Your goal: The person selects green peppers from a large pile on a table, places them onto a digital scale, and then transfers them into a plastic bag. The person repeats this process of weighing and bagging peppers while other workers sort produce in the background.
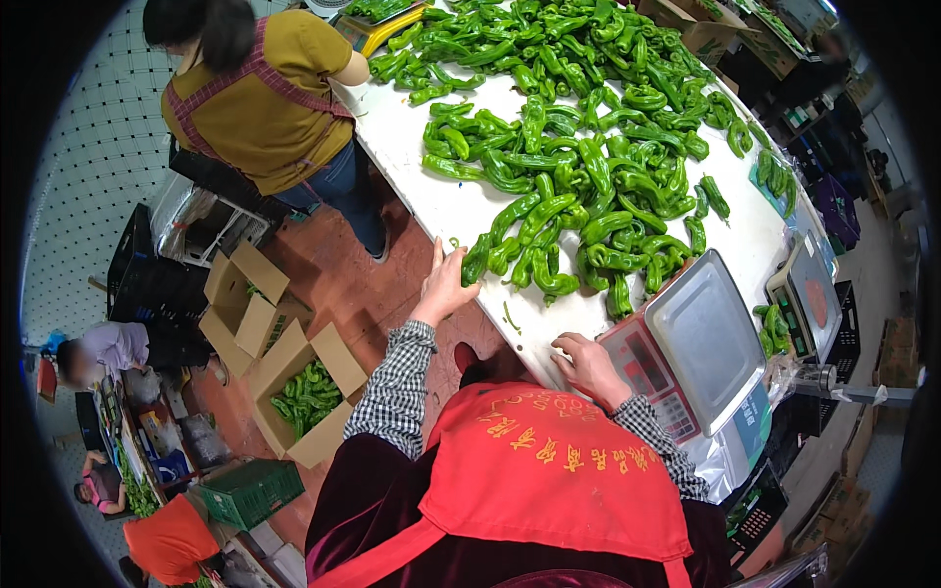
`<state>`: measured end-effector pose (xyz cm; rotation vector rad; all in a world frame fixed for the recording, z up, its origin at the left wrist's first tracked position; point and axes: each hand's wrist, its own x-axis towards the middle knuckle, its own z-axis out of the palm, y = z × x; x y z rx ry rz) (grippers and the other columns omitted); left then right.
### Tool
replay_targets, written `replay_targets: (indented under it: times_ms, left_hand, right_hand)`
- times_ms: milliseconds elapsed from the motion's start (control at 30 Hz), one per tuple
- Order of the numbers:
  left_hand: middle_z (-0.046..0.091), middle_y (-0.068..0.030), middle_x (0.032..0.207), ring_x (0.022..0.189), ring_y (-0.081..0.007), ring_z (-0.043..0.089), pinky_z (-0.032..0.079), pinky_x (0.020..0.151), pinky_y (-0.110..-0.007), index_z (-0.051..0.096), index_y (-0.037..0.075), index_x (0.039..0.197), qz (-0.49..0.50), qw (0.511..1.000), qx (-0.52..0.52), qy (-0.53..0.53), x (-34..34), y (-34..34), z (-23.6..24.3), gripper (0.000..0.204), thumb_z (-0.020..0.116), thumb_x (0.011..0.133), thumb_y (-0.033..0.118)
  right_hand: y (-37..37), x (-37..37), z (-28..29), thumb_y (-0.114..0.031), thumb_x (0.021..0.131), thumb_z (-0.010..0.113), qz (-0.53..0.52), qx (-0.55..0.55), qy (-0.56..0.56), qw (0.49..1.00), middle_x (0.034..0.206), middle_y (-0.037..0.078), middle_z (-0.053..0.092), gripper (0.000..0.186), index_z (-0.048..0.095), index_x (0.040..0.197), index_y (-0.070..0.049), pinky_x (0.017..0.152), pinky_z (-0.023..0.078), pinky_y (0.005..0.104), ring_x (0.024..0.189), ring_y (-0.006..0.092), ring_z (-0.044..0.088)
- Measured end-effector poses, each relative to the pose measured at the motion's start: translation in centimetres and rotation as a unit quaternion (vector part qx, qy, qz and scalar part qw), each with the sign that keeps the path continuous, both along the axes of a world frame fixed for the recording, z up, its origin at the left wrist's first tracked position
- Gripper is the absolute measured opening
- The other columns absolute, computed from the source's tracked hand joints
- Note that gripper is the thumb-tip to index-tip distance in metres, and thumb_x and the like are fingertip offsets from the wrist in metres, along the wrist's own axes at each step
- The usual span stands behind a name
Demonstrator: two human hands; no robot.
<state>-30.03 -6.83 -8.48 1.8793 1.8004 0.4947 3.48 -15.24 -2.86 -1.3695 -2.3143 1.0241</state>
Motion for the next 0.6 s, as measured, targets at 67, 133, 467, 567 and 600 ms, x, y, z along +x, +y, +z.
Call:
replay_targets:
  times_ms: [67,133,467,567,600]
  left_hand:
    - [0.057,-0.0178,0.144,0.156,-0.0442,0.014,0.04,0.117,-0.053,0.047,0.001,0.144,0.004,1.0,-0.001,-0.004,0.1,-0.1,0.1,0.077,0.076,0.078,0.029]
    - [0.057,-0.018,0.145,0.156,-0.0443,0.014,0.04,0.117,-0.053,0.048,0.001,0.144,0.009,1.0,0.0,-0.011,0.2,-0.2,0.0,0.077,0.076,0.078,0.029]
    - [0.056,-0.0199,0.147,0.157,-0.0421,0.012,0.041,0.115,-0.055,0.048,0.004,0.143,0.039,0.997,0.001,-0.072,0.2,-0.4,0.4,0.075,0.075,0.078,0.031]
    - [0.055,-0.02,0.147,0.158,-0.0416,0.011,0.042,0.115,-0.055,0.046,0.005,0.144,0.055,0.996,-0.006,-0.071,0.4,-0.6,0.4,0.076,0.075,0.078,0.031]
    - [0.055,-0.0212,0.146,0.157,-0.0432,0.011,0.041,0.115,-0.055,0.047,0.005,0.143,0.05,0.997,0.002,-0.066,0.3,-0.6,0.1,0.076,0.076,0.078,0.03]
  right_hand:
    - [-0.3,0.0,0.0,-0.022,0.093,0.069,0.015,0.009,-0.015,1.0,0.115,0.017,0.071,0.026,0.071,0.11,-0.003,0.083,0.057,0.0458,0.096,0.0386,0.07]
    - [-0.5,-0.1,-0.2,-0.023,0.094,0.068,0.026,0.013,-0.016,0.999,0.113,0.017,0.071,0.026,0.072,0.111,-0.003,0.083,0.057,0.0459,0.095,0.0387,0.07]
    - [-2.0,-0.3,-0.6,-0.019,0.094,0.069,0.071,-0.003,-0.013,0.997,0.102,0.02,0.073,0.024,0.072,0.112,-0.003,0.077,0.058,0.0455,0.087,0.0391,0.071]
    - [-1.8,-1.3,-0.4,-0.019,0.095,0.068,0.076,-0.027,-0.001,0.997,0.104,0.021,0.073,0.025,0.073,0.112,-0.002,0.078,0.058,0.0442,0.088,0.039,0.071]
    - [-1.4,-1.7,-0.8,-0.018,0.095,0.067,0.079,-0.037,0.004,0.996,0.106,0.022,0.073,0.025,0.073,0.112,-0.001,0.08,0.058,0.0441,0.09,0.0394,0.071]
